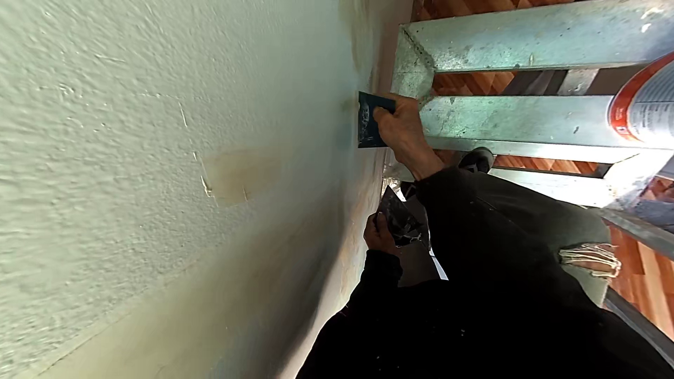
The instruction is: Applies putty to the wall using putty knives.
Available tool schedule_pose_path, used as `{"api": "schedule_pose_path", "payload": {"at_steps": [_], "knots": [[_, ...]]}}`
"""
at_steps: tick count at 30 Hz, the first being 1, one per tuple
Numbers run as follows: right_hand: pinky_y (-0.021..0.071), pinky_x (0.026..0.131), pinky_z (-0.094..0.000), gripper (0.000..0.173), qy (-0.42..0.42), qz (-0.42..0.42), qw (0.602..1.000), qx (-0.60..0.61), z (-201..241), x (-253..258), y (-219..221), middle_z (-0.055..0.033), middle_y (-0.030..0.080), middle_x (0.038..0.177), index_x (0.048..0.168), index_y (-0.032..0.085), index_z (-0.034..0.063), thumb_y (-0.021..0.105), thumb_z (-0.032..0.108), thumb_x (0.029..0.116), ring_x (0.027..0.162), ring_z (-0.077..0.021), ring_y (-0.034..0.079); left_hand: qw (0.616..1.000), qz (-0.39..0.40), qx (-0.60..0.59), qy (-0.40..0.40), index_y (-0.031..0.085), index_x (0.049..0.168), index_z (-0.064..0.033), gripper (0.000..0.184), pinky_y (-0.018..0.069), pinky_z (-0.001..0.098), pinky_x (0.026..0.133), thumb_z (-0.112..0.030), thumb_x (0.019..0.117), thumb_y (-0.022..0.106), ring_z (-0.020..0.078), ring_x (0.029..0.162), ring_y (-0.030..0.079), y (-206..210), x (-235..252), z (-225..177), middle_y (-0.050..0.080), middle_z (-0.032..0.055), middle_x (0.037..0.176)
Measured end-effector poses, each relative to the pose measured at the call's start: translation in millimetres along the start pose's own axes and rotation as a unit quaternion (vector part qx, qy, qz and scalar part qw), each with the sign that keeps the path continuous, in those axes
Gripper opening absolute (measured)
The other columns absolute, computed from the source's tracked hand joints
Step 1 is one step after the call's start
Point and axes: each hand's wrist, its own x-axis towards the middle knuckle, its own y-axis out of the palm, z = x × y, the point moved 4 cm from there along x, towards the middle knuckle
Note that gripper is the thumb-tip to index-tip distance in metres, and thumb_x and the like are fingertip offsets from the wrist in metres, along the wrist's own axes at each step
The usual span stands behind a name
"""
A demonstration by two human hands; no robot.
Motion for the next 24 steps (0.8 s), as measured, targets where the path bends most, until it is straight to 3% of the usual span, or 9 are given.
{"api": "schedule_pose_path", "payload": {"at_steps": [3,6,8,11,15,17,21,24], "knots": [[0.058,0.082,-0.0381,0.029,0.02,0.021,0.999,0.045,10,-1,12,-0.0119,0.071,0.107,0.124,0.07,0.0039,0.052,0.005,0.1011,0.093,-0.0168,0.069,1.0,-0.007,0.0,0.0,0.065,0.113,0.0117,0.029,0.057,0.0315,0.083,-0.01,0.1077,0.047,0.0144,0.083,0.068,-3,-1,6,0.07,0.018,0.092],[0.0586,0.081,-0.0347,0.03,-0.012,0.038,0.997,0.064,26,-14,15,-0.0116,0.072,0.108,0.127,0.069,0.0028,0.052,0.004,0.1014,0.091,-0.0145,0.069,1.0,-0.006,0.0,-0.005,0.065,0.112,0.0115,0.029,0.057,0.032,0.083,-0.011,0.1077,0.047,0.0145,0.083,0.068,-4,-3,11,0.07,0.0176,0.091],[0.0588,0.08,-0.0336,0.031,-0.038,0.043,0.997,0.053,36,-24,16,-0.0115,0.072,0.106,0.128,0.069,0.0025,0.053,0.004,0.101,0.09,-0.0136,0.07,1.0,0.0,0.002,-0.005,0.065,0.112,0.0108,0.029,0.0568,0.0323,0.083,-0.011,0.1077,0.047,0.0147,0.082,0.068,-1,-3,12,0.07,0.0173,0.091],[0.0574,0.086,-0.035,0.034,-0.075,0.047,0.996,0.008,47,-37,23,-0.0128,0.072,0.113,0.132,0.068,0.0033,0.053,0.007,0.101,0.096,-0.0152,0.07,1.0,0.005,0.003,0.003,0.065,0.113,0.0117,0.029,0.0571,0.0329,0.083,-0.011,0.1074,0.048,0.0156,0.083,0.068,1,-3,7,0.07,0.0183,0.091],[0.0597,0.085,-0.0299,0.032,-0.136,0.069,0.988,0.028,56,-52,8,-0.0099,0.073,0.11,0.129,0.068,0.0013,0.052,0.004,0.1015,0.094,-0.01,0.071,1.0,0.005,-0.007,0.009,0.065,0.113,0.012,0.029,0.0577,0.034,0.083,-0.01,0.1073,0.047,0.0167,0.084,0.069,4,-1,3,0.07,0.0189,0.092],[0.06,0.086,-0.0296,0.031,-0.146,0.043,0.988,0.031,53,-51,-4,-0.0088,0.074,0.11,0.128,0.068,0.0022,0.051,0.004,0.102,0.095,-0.0093,0.071,1.0,0.002,-0.008,0.015,0.065,0.113,0.012,0.029,0.0575,0.0335,0.084,-0.01,0.1073,0.047,0.0163,0.084,0.069,3,0,-1,0.07,0.0191,0.092],[0.0569,0.086,-0.0433,0.037,-0.148,-0.036,0.985,-0.08,46,-48,11,-0.0158,0.074,0.109,0.134,0.066,0.0021,0.049,0.006,0.1018,0.095,-0.0229,0.071,1.0,-0.002,-0.015,0.024,0.065,0.113,0.0122,0.029,0.0574,0.0314,0.082,-0.01,0.1075,0.047,0.0141,0.082,0.068,0,1,-7,0.07,0.0179,0.091],[0.0534,0.087,-0.0548,0.042,-0.142,-0.026,0.982,-0.12,51,-59,39,-0.017,0.074,0.117,0.142,0.062,0.0059,0.048,0.008,0.102,0.103,-0.0323,0.07,1.0,-0.012,0.005,0.016,0.063,0.115,0.0143,0.027,0.0553,0.0283,0.085,-0.007,0.106,0.048,0.0132,0.086,0.068,-6,-4,-15,0.071,0.0198,0.095]]}}
